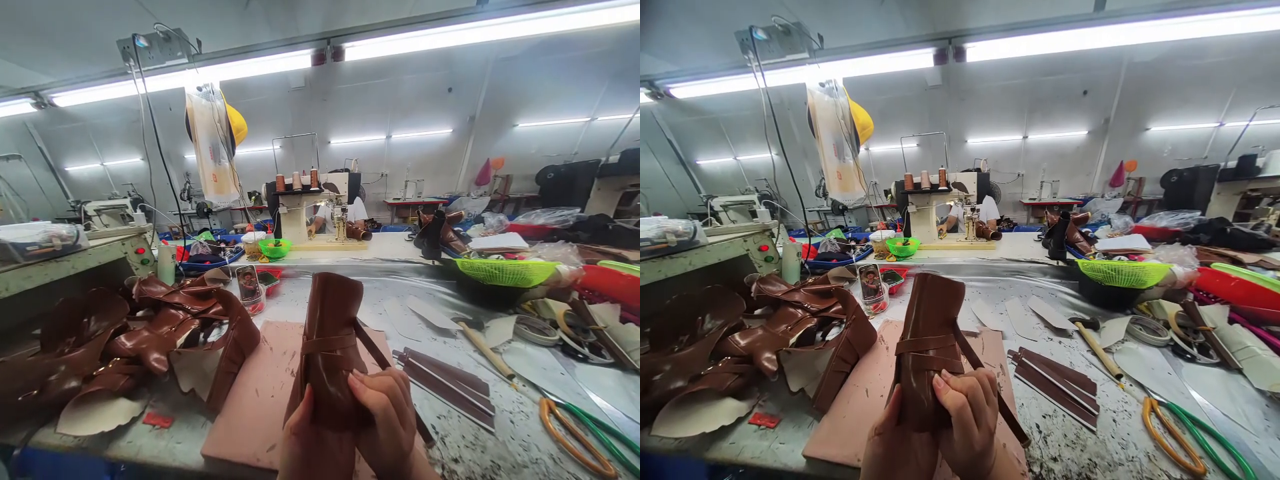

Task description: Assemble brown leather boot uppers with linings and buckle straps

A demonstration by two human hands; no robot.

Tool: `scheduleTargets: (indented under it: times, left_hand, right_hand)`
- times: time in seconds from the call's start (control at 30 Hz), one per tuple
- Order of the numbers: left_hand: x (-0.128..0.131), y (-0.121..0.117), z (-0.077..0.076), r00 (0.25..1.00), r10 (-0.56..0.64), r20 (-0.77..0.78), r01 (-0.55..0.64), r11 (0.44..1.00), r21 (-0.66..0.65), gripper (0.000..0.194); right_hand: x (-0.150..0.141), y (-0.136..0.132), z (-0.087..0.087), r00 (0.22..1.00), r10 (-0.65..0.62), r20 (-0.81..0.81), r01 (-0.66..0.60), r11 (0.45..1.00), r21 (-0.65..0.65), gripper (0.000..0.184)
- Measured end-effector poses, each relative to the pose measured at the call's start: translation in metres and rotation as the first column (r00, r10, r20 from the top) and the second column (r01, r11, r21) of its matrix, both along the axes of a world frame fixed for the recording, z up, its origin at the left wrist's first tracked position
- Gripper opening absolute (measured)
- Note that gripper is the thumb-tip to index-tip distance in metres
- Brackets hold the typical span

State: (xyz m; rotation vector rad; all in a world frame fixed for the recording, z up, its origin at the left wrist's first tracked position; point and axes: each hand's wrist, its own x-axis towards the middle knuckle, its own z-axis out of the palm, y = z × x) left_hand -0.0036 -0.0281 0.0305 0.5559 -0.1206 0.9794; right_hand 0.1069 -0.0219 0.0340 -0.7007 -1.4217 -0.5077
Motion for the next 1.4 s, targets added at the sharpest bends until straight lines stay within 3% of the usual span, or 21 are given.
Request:
scheduleTargets:
  times: [0.2, 0.43, 0.53, 0.63, 0.7, 0.83, 0.93, 1.1, 1.27, 1.4]
  left_hand:
    - [-0.006, 0.002, -0.001, 1.0, 0.001, -0.022, -0.001, 1.0, -0.001, 0.041]
    - [-0.009, 0.0, 0.002, 0.998, -0.034, -0.044, 0.031, 0.998, -0.049, 0.042]
    - [-0.006, -0.004, 0.004, 0.998, 0.037, -0.045, -0.039, 0.999, -0.037, 0.047]
    - [0.0, -0.014, 0.004, 0.969, 0.181, -0.166, -0.205, 0.969, -0.139, 0.051]
    - [0.004, -0.022, 0.005, 0.936, 0.241, -0.257, -0.297, 0.932, -0.206, 0.044]
    - [0.011, -0.023, 0.013, 0.913, 0.248, -0.326, -0.336, 0.908, -0.251, 0.025]
    - [0.011, -0.015, 0.024, 0.929, 0.196, -0.315, -0.288, 0.916, -0.281, 0.021]
    - [0.006, -0.006, 0.024, 0.993, 0.019, -0.118, -0.04, 0.982, -0.183, 0.027]
    - [0.009, -0.004, 0.018, 0.995, -0.009, -0.102, -0.002, 0.993, -0.114, 0.028]
    - [0.009, -0.002, 0.017, 0.99, -0.047, -0.131, 0.026, 0.987, -0.157, 0.035]
  right_hand:
    - [0.003, -0.001, -0.003, 0.991, -0.053, 0.123, 0.07, 0.988, -0.14, 0.033]
    - [0.001, 0.002, 0.0, 0.997, -0.049, 0.057, 0.057, 0.987, -0.15, 0.025]
    - [0.001, 0.001, 0.003, 0.998, -0.061, 0.001, 0.061, 0.993, -0.1, 0.024]
    - [0.003, 0.002, 0.002, 0.997, -0.079, 0.005, 0.079, 0.995, -0.053, 0.023]
    - [0.005, 0.004, 0.0, 0.996, -0.073, 0.042, 0.074, 0.997, -0.024, 0.021]
    - [0.007, 0.008, -0.003, 0.997, -0.081, -0.006, 0.081, 0.997, -0.014, 0.023]
    - [0.007, 0.007, -0.001, 0.995, -0.048, -0.091, 0.043, 0.997, -0.062, 0.027]
    - [0.003, 0.005, 0.006, 0.987, 0.026, -0.159, -0.031, 0.999, -0.034, 0.025]
    - [-0.001, 0.006, 0.004, 0.958, 0.073, -0.276, -0.086, 0.996, -0.032, 0.014]
    - [0.001, 0.002, 0.002, 0.988, -0.008, -0.157, 0.024, 0.995, 0.099, 0.008]
